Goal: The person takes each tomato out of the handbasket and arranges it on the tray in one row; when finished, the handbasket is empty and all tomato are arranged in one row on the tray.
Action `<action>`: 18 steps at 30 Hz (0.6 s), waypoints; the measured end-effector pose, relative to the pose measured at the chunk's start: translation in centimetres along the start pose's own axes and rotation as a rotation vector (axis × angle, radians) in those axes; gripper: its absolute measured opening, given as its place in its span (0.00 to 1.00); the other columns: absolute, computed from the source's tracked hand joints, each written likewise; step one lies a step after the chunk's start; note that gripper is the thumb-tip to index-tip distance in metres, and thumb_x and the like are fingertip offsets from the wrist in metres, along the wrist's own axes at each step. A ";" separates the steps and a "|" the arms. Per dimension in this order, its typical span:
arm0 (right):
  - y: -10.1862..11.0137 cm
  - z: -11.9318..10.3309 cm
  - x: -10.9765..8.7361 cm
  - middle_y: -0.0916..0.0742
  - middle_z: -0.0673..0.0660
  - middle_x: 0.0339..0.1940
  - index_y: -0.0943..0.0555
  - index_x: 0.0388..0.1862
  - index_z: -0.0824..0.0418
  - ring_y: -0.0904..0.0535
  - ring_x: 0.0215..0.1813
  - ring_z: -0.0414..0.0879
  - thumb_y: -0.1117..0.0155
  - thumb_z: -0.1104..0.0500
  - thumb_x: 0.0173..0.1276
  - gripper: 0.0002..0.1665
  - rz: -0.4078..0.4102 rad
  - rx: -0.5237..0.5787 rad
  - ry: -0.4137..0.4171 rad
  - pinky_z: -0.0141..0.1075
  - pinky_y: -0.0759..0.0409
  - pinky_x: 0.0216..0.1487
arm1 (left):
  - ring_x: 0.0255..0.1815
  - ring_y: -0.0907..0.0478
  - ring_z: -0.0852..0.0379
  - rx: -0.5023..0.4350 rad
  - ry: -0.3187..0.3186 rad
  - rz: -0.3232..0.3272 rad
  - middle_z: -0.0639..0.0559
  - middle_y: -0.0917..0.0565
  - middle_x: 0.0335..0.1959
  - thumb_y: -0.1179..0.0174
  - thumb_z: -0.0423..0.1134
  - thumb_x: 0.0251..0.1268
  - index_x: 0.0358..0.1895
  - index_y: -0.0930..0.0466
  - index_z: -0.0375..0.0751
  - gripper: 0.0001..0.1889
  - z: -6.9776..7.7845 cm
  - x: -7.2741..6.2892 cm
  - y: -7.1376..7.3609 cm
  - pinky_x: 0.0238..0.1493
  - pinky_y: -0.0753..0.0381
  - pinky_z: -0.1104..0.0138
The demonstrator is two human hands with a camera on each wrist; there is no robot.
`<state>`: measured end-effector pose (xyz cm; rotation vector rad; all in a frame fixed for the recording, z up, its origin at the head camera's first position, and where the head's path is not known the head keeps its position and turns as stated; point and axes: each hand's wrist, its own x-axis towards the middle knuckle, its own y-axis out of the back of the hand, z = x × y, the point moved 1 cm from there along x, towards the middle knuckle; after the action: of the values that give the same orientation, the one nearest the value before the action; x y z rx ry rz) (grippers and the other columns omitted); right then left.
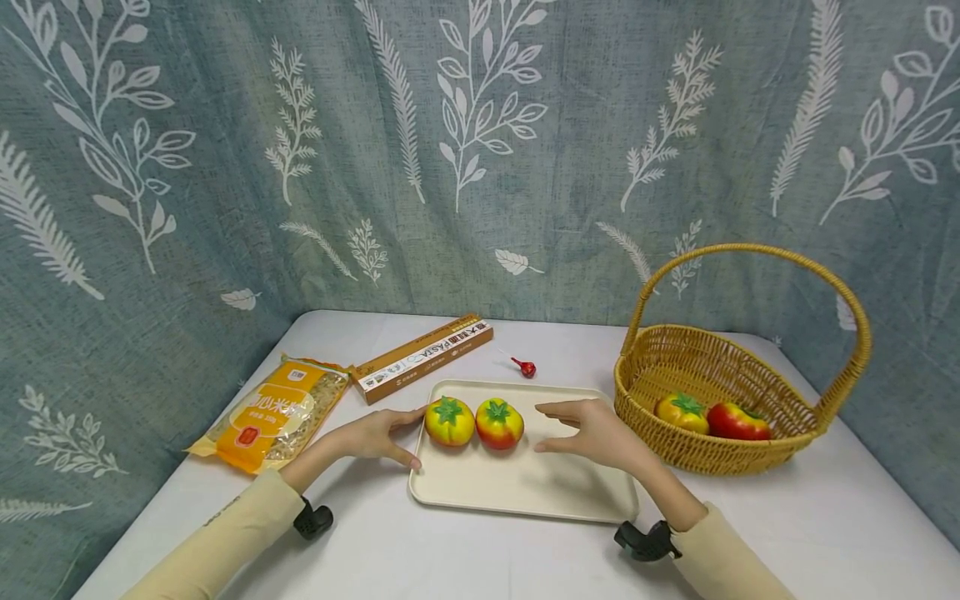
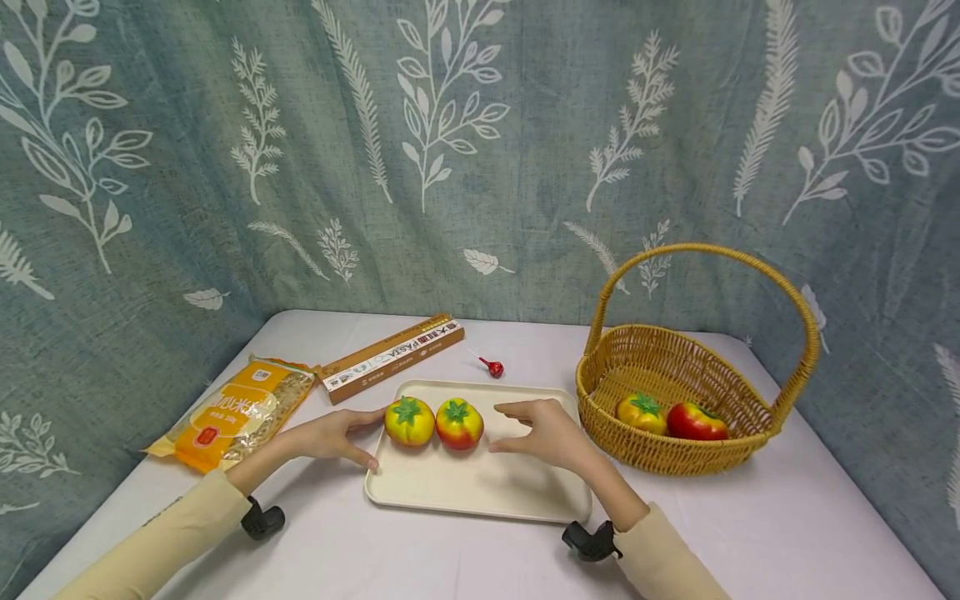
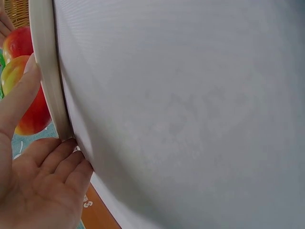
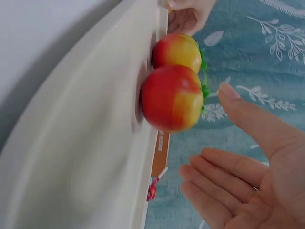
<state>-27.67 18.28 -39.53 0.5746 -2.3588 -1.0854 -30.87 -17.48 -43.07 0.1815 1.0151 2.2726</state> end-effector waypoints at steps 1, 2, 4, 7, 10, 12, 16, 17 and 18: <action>0.2 0.1 -0.2 0.16 0.64 0.54 0.20 0.57 0.66 0.19 0.54 0.58 0.27 0.43 0.56 0.37 -0.007 0.003 -0.001 0.45 0.20 0.55 | 0.73 0.44 0.40 0.002 -0.001 -0.001 0.37 0.40 0.72 0.26 0.49 0.49 0.73 0.43 0.35 0.50 0.0 0.0 0.0 0.72 0.44 0.51; 0.3 0.2 -0.3 0.16 0.64 0.54 0.20 0.57 0.66 0.19 0.54 0.58 0.27 0.43 0.57 0.37 -0.016 0.006 -0.004 0.45 0.20 0.55 | 0.73 0.44 0.41 0.006 -0.002 -0.002 0.37 0.40 0.72 0.26 0.49 0.49 0.73 0.43 0.35 0.50 0.0 0.0 0.0 0.72 0.44 0.51; 0.6 0.4 -0.5 0.16 0.63 0.55 0.20 0.58 0.66 0.19 0.55 0.58 0.28 0.43 0.57 0.37 -0.027 0.001 -0.010 0.46 0.20 0.56 | 0.73 0.44 0.41 0.011 -0.004 -0.003 0.37 0.40 0.72 0.26 0.49 0.49 0.73 0.43 0.35 0.50 0.0 0.1 0.0 0.72 0.43 0.51; 1.1 0.6 -0.7 0.17 0.62 0.55 0.20 0.59 0.65 0.20 0.55 0.58 0.28 0.42 0.57 0.38 -0.027 -0.019 -0.019 0.47 0.20 0.56 | 0.73 0.43 0.41 0.018 -0.008 -0.002 0.37 0.39 0.72 0.26 0.49 0.49 0.73 0.43 0.35 0.50 0.0 0.1 0.0 0.72 0.43 0.51; 1.8 0.4 -0.9 0.17 0.62 0.57 0.21 0.60 0.64 0.20 0.56 0.59 0.28 0.42 0.56 0.38 -0.015 -0.018 -0.043 0.47 0.21 0.56 | 0.73 0.43 0.40 0.023 -0.010 0.005 0.37 0.39 0.72 0.26 0.49 0.49 0.73 0.42 0.36 0.50 0.0 0.0 0.1 0.72 0.43 0.50; 2.4 0.2 -1.0 0.18 0.62 0.58 0.22 0.61 0.63 0.21 0.57 0.59 0.28 0.42 0.56 0.39 -0.010 -0.004 -0.066 0.48 0.21 0.57 | 0.73 0.43 0.40 0.025 -0.009 0.010 0.37 0.39 0.72 0.25 0.49 0.48 0.73 0.42 0.36 0.50 0.0 -0.1 0.1 0.72 0.43 0.50; 3.7 -0.1 -1.4 0.18 0.63 0.59 0.22 0.62 0.61 0.23 0.59 0.60 0.27 0.43 0.56 0.39 0.016 0.019 -0.101 0.49 0.23 0.58 | 0.73 0.44 0.40 0.027 -0.010 0.010 0.37 0.39 0.72 0.25 0.49 0.48 0.73 0.41 0.36 0.50 0.1 -0.1 0.1 0.72 0.43 0.50; 4.1 -0.1 -1.5 0.19 0.62 0.59 0.22 0.63 0.61 0.23 0.60 0.60 0.27 0.43 0.56 0.39 0.023 0.025 -0.107 0.49 0.23 0.58 | 0.73 0.44 0.40 0.026 -0.011 0.009 0.37 0.39 0.72 0.25 0.49 0.48 0.73 0.42 0.35 0.50 0.1 -0.1 0.1 0.72 0.43 0.50; 4.4 -0.1 -1.6 0.19 0.63 0.59 0.22 0.63 0.61 0.23 0.60 0.60 0.26 0.44 0.56 0.38 0.033 0.031 -0.108 0.50 0.23 0.59 | 0.73 0.44 0.40 0.025 -0.013 0.008 0.37 0.39 0.72 0.25 0.49 0.48 0.73 0.42 0.35 0.50 0.2 0.0 0.0 0.72 0.43 0.50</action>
<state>-27.08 21.75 -36.41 0.4970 -2.4728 -1.0922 -30.80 -17.41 -42.93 0.2108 1.0377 2.2644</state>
